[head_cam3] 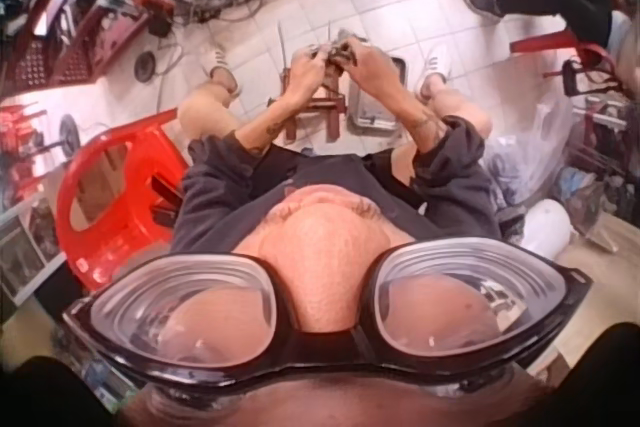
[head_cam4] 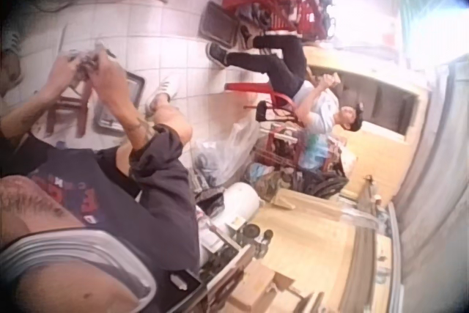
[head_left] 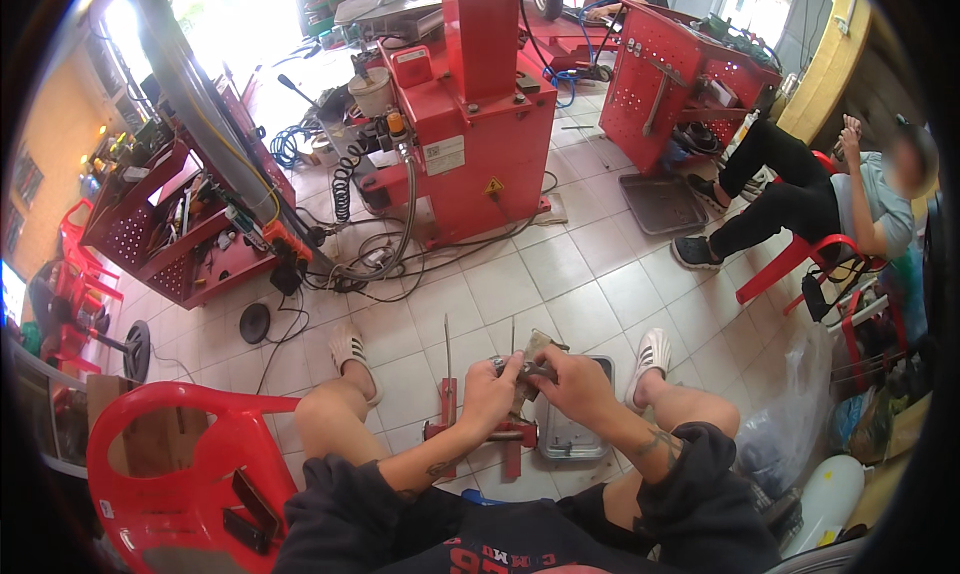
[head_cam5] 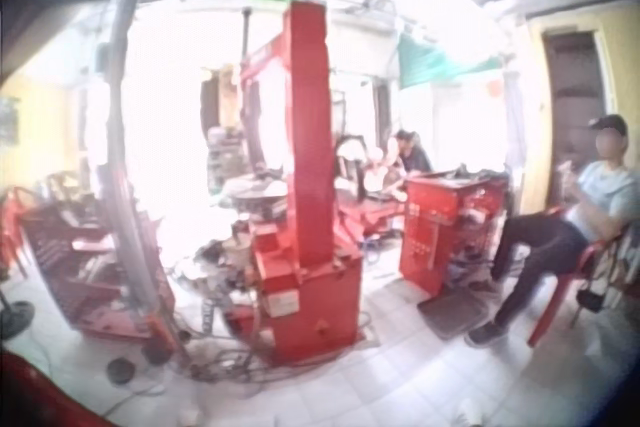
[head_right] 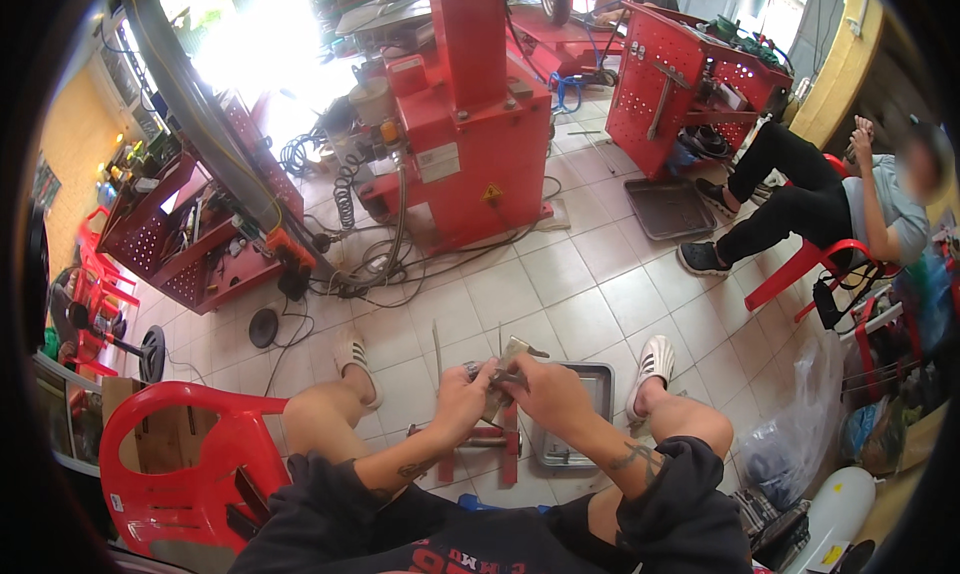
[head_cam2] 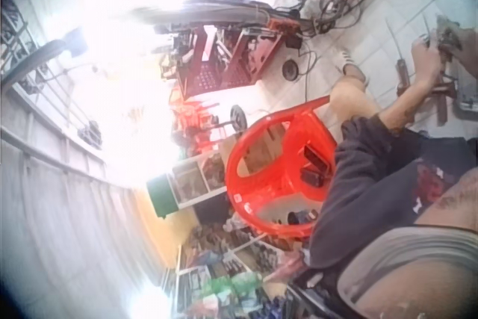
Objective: The person sits on the floor and uses a wrench to tighten a bolt on a metal mechanical part. They repeatedly adjust the part and the wrench, occasionally looking around the workshop.
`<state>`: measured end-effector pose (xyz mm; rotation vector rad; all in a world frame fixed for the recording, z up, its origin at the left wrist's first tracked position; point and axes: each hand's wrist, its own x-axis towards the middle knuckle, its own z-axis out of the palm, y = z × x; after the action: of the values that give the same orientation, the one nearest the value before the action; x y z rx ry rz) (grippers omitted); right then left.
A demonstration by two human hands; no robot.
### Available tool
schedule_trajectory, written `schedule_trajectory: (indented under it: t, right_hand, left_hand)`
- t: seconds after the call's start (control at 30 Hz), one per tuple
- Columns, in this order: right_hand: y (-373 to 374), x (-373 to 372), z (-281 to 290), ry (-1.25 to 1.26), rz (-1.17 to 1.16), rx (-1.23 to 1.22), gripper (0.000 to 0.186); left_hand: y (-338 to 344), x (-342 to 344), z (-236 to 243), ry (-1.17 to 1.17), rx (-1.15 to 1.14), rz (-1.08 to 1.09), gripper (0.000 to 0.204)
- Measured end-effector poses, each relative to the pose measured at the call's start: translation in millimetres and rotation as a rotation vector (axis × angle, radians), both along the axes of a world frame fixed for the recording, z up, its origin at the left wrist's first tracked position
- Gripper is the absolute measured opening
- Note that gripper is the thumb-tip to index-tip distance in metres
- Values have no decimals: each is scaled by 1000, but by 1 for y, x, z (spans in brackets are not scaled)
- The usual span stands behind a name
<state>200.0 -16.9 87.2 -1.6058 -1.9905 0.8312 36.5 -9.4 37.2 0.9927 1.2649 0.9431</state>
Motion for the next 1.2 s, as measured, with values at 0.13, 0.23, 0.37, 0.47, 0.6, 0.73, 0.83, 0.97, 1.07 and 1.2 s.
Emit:
schedule_trajectory:
  t: [0.13,0.23,0.37,0.47,0.6,0.73,0.83,0.97,1.07,1.2]
  right_hand:
    - [-1,3,-8,49,22,43,18]
    - [-4,0,-7,131,18,25,18]
    - [-1,4,-6,65,88,13,24]
    - [-1,5,-8,67,128,48,26]
    - [0,-3,-2,80,71,11,29]
    - [-2,-11,-3,56,14,17,26]
    - [-3,-9,-13,67,-27,-17,25]
    - [-5,-10,-20,134,-41,-39,26]
    - [-3,-5,-23,86,26,14,27]
    - [1,-2,-12,65,164,96,28]
  left_hand:
    - [-1,0,-3,71,8,6,37]
    - [-2,-4,2,50,-6,5,36]
    - [-3,-2,9,73,0,10,35]
    - [-2,-3,4,67,-13,20,35]
    - [-2,-2,2,52,86,87,35]
    - [-2,0,-7,0,49,91,36]
    - [-3,-3,8,128,45,79,39]
    - [-4,-4,1,85,22,100,40]
    - [-7,-4,9,114,45,103,40]
    - [-8,-5,10,120,53,93,40]
